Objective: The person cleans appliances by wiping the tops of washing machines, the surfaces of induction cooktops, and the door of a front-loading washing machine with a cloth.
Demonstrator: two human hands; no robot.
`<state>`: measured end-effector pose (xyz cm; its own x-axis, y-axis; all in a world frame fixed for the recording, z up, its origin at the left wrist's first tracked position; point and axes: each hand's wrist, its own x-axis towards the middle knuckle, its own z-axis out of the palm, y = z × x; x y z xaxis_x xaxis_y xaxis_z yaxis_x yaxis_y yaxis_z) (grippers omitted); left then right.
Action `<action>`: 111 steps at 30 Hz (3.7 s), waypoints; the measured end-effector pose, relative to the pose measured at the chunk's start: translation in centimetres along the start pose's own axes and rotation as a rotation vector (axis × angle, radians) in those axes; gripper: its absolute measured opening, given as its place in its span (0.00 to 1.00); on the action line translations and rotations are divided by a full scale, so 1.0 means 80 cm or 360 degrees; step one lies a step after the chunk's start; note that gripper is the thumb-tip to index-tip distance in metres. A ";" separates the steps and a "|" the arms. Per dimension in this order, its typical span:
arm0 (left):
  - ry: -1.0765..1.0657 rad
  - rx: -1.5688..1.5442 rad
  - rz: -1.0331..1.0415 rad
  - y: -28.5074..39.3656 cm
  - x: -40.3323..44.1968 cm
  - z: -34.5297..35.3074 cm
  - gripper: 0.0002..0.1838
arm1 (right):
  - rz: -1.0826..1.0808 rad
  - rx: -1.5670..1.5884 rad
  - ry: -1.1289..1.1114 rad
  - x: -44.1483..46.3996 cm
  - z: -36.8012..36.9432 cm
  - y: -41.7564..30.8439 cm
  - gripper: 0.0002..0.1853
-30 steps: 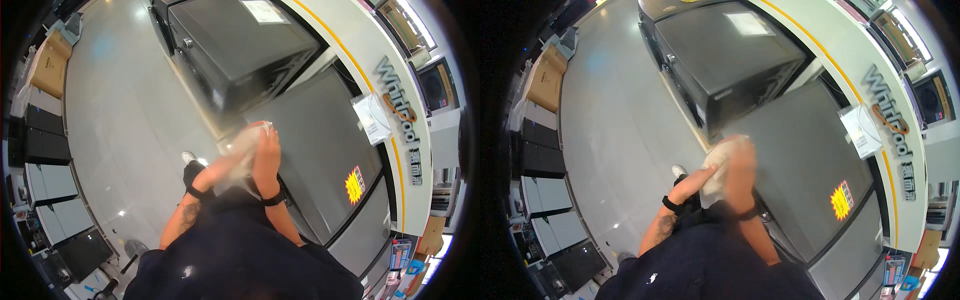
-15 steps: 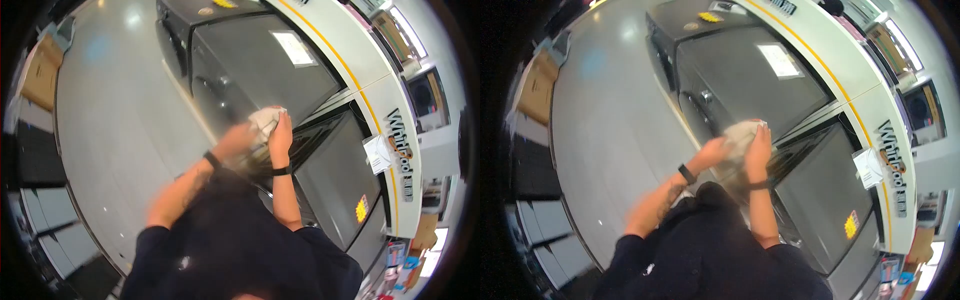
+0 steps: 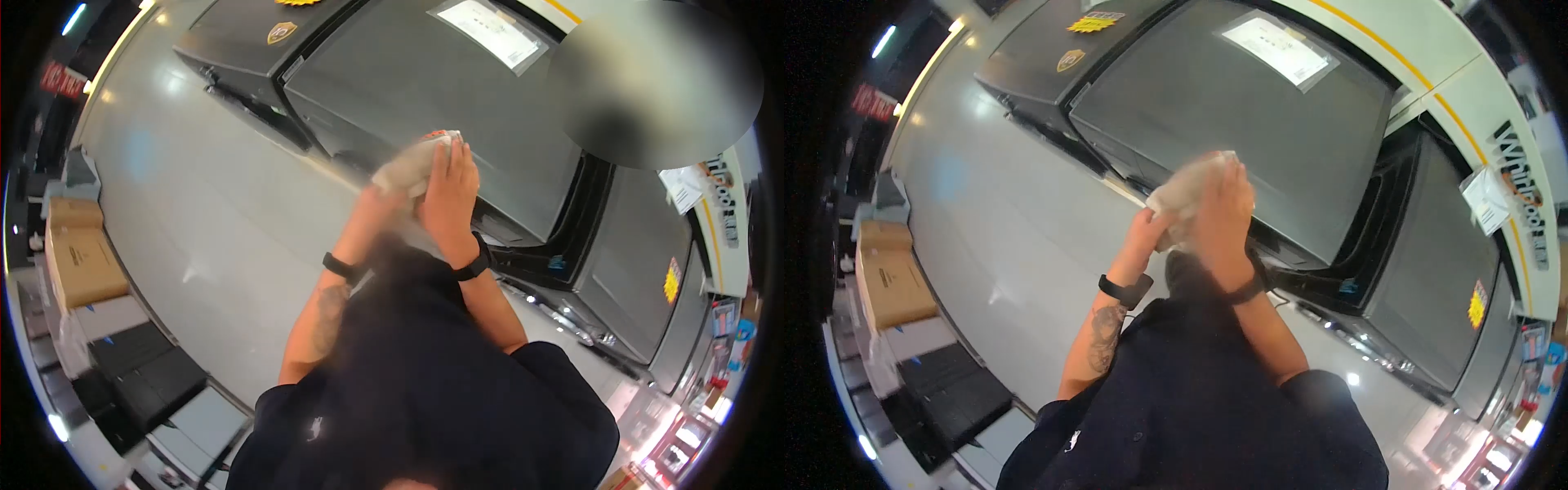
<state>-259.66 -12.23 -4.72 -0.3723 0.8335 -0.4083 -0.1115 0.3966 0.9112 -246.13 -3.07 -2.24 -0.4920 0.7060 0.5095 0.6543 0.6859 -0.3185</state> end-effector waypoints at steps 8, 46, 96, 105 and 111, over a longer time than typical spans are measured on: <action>-0.0597 0.0352 -0.0013 0.010 0.063 -0.100 0.23 | -0.0117 -0.0085 -0.0354 0.015 0.011 -0.021 0.39; -0.1179 -0.0161 -0.0205 0.046 0.080 -0.094 0.25 | 0.0064 -0.0112 -0.0467 0.034 0.018 -0.038 0.30; -0.1539 -0.0076 -0.0102 0.032 0.113 -0.089 0.28 | 0.0332 -0.0257 -0.0317 0.020 0.016 -0.046 0.36; -0.1206 -0.0551 -0.0520 -0.021 0.124 -0.116 0.31 | 0.0118 -0.0441 -0.0332 0.043 0.044 -0.062 0.46; -0.1339 -0.0642 -0.0498 0.015 0.113 -0.110 0.32 | 0.0084 -0.0322 -0.0352 0.037 0.040 -0.054 0.39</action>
<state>-271.27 -7.60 -6.86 0.4878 0.7771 -0.3976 -0.4578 0.6156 0.6415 -252.27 -3.39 -1.95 -0.5529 0.7762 0.3031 0.7724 0.6138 -0.1629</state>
